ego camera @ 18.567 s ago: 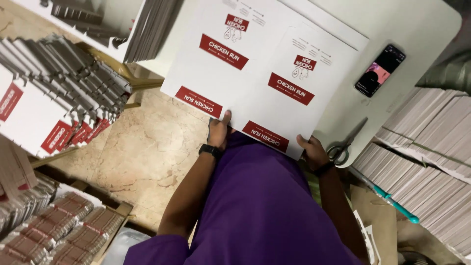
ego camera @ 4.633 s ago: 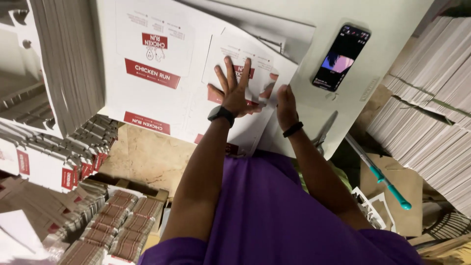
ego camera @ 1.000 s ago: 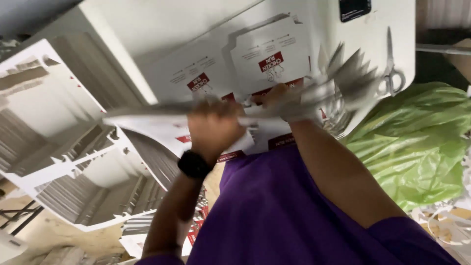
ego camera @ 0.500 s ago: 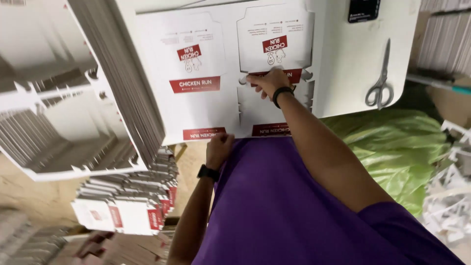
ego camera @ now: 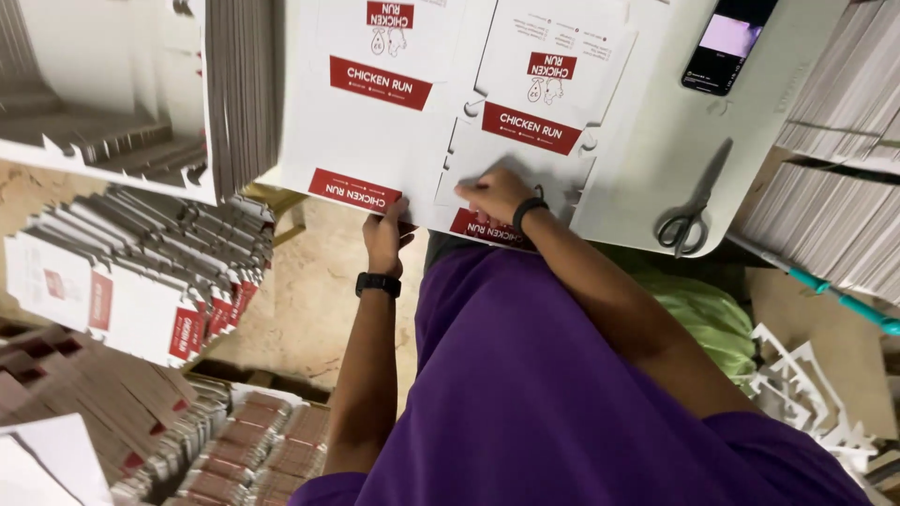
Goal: Picking up die-cut cardboard sheets, removing the waste matrix, and folding/stacking the box blanks.
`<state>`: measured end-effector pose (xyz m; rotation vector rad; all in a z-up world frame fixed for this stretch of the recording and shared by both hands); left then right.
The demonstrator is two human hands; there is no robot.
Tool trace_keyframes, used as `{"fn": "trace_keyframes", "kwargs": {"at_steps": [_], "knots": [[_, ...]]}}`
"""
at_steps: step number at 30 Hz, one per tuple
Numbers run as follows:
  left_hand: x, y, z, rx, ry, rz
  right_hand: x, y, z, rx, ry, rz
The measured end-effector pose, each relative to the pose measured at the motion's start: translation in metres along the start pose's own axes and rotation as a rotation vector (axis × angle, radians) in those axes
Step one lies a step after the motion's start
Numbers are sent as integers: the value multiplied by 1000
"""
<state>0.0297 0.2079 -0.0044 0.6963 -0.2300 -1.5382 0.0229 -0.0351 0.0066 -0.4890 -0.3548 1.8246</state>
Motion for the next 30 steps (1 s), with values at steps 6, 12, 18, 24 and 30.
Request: {"fn": "trace_keyframes", "kwargs": {"at_steps": [6,12,18,24,30], "knots": [[6,-41,0,94,-145,131,2,-14,19,20,-111,148],[16,-33,23,341,-77,43,-4,-13,13,115,-50,197],[19,-45,41,576,65,-431,8,1,-1,161,37,207],[30,-59,21,322,24,-29,6,-12,9,132,-33,261],[74,-79,3,48,-388,1,11,-15,1,24,-136,628]]}}
Point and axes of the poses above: each hand's wrist, its own z-axis away from the middle knuckle, its own x-axis out of the palm, y = z × x, the point moved 5 cm from there along -z, towards the middle knuckle, and after that the axes turned 4 degrees about x, right-handed, at the moved point
